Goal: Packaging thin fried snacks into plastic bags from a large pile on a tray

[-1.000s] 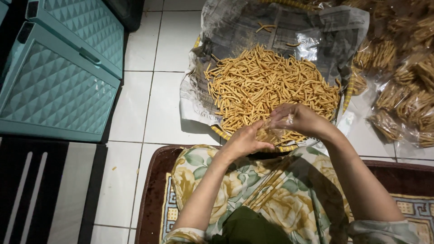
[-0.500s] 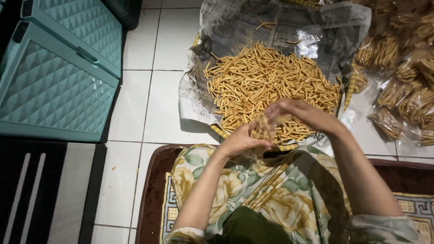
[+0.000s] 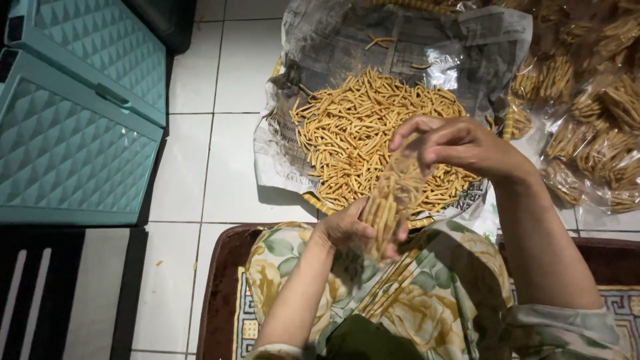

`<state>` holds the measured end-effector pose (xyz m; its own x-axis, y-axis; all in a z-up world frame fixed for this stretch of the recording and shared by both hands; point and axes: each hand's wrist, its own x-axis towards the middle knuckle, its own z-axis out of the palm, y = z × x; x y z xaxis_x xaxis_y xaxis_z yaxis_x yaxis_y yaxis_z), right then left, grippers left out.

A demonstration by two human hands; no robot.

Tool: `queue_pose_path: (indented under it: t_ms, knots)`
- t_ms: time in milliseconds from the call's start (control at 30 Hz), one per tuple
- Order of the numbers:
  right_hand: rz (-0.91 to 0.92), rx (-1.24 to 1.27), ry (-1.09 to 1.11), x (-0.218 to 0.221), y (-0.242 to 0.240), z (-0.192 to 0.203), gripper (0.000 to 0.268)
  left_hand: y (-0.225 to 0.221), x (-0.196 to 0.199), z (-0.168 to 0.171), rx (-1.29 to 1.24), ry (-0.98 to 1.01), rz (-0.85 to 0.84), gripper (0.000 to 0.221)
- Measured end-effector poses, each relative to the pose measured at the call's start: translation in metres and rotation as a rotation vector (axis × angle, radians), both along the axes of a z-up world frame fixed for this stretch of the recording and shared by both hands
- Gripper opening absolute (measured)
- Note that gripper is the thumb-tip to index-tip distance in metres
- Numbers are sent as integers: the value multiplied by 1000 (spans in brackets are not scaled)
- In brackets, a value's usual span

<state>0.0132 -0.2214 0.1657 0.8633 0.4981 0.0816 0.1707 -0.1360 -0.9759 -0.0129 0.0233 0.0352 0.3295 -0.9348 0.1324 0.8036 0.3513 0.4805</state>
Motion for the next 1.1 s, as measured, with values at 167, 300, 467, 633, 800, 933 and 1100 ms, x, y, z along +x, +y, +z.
queue_pose_path:
  t_ms: [167,300,467,633,800,933,1100]
  knots:
    - [-431,-120,72,0,-25,-20,15,12,30,13,280,-249,61,60]
    - [-746,-728,-101,24,-92,-159,21,30,35,-32,794,-597,506,66]
    - [-561,-1177,-295,25,-109,-256,39,37,46,-66,946,-550,558,56]
    - [-529,-1228,-491,32,-111,-291,13,37,48,-94,994,-466,595,55]
    - [-1034,-162,-63,23,-63,-240,14,35,45,-83,993,-445,640,64]
    - [-1073,104,114,20,-54,-203,31,30,41,-118,943,-422,631,59]
    - [-1044,234,239,22,-37,-187,26,27,37,-154,972,-541,539,69]
